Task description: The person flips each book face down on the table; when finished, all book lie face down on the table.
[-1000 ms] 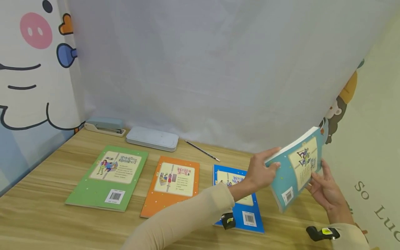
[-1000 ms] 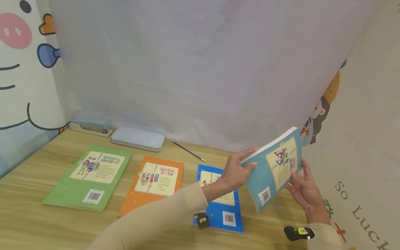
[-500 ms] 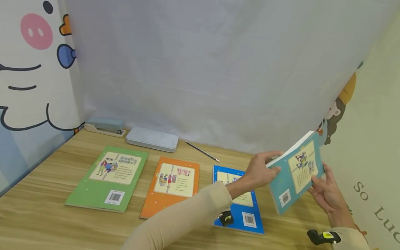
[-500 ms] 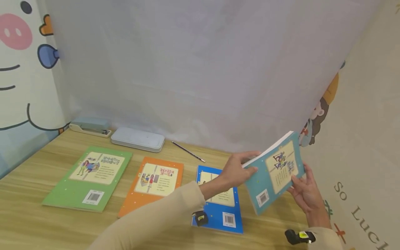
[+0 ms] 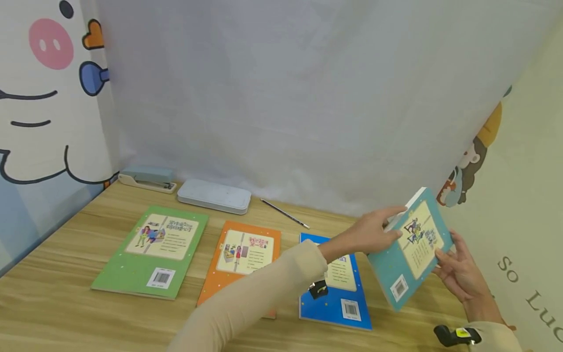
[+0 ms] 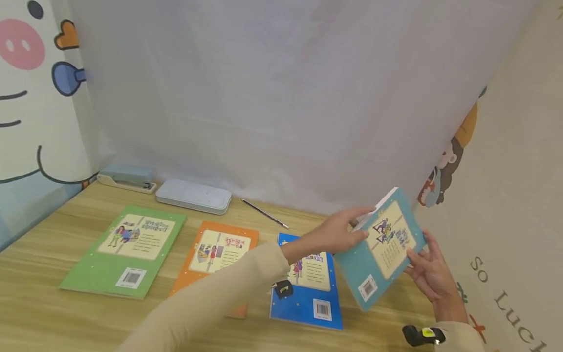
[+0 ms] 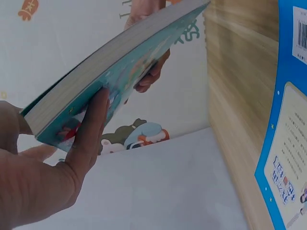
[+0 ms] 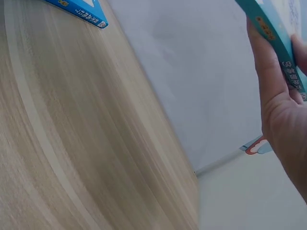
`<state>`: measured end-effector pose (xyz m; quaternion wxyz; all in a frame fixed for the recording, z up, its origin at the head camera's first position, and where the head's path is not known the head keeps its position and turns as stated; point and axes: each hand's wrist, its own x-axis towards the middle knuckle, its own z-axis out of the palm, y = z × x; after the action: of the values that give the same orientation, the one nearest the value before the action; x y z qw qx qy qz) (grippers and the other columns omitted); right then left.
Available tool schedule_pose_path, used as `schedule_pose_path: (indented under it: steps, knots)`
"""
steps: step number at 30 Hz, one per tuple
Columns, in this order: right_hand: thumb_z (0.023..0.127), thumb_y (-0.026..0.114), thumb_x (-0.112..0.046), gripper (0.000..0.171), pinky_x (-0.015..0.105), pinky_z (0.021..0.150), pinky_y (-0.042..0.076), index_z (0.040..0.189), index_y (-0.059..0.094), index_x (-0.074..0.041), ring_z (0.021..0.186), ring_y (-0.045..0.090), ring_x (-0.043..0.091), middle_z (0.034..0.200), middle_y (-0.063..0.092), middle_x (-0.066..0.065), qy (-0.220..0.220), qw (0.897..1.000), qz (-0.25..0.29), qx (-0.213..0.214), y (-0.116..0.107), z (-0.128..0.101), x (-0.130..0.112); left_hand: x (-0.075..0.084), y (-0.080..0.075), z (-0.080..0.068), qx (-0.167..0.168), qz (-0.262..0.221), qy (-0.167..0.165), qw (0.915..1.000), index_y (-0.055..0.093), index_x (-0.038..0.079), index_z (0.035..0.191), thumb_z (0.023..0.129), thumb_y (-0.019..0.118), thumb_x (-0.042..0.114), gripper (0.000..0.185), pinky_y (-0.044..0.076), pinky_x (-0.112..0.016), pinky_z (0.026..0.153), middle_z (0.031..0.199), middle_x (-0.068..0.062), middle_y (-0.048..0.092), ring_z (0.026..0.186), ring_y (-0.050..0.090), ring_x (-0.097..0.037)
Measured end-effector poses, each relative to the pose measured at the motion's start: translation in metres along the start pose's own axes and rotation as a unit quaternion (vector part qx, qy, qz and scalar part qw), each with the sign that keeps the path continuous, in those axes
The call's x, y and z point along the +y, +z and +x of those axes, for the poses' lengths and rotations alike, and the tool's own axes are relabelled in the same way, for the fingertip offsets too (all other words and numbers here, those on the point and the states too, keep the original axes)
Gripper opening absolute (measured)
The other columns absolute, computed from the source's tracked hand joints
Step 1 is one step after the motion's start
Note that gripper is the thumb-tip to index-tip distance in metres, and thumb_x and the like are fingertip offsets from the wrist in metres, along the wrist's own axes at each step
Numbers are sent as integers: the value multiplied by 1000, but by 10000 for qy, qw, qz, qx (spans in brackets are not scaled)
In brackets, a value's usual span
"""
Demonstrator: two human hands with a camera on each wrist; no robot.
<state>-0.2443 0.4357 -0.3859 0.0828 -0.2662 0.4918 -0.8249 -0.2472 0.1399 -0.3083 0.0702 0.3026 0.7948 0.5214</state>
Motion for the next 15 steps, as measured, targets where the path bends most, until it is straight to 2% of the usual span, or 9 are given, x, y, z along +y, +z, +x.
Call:
schedule_pose_path:
  steps: [2,6,9,12,15]
  knots:
    - [102,15,13,58,40,84,61,148,25,-20,111,70,26,130,65,12,65,9998,18,-188,0,1,0,2,-2,2,-183,296,-57,9994,40,28,153,104,52,18,51,44,-17,47,112,-9,66,51,46,-4]
    - [102,12,14,60,41,85,60,150,24,-21,113,69,28,133,64,12,168,9990,71,-406,1,2,0,4,-4,3,-331,623,-355,9969,42,31,152,105,49,16,50,37,-18,44,129,-4,65,44,34,-8]
    - [102,13,14,61,41,84,61,150,24,-21,113,69,28,133,64,12,207,9989,22,-414,1,2,0,3,-2,2,-273,621,-534,9963,43,32,152,105,50,14,51,40,-18,44,147,1,55,45,42,-8]
    - [102,14,14,60,41,83,61,150,24,-20,111,70,28,133,64,11,242,9989,-147,-377,2,2,-2,1,-1,1,-149,544,-615,9965,44,32,151,104,51,12,51,43,-18,43,147,0,55,47,52,-9]
    - [102,17,14,59,39,81,61,150,25,-20,109,70,26,131,65,10,268,9988,-320,-271,4,2,-5,-1,0,0,26,515,-658,9965,45,32,150,103,52,11,52,46,-18,43,139,-2,61,48,55,-10]
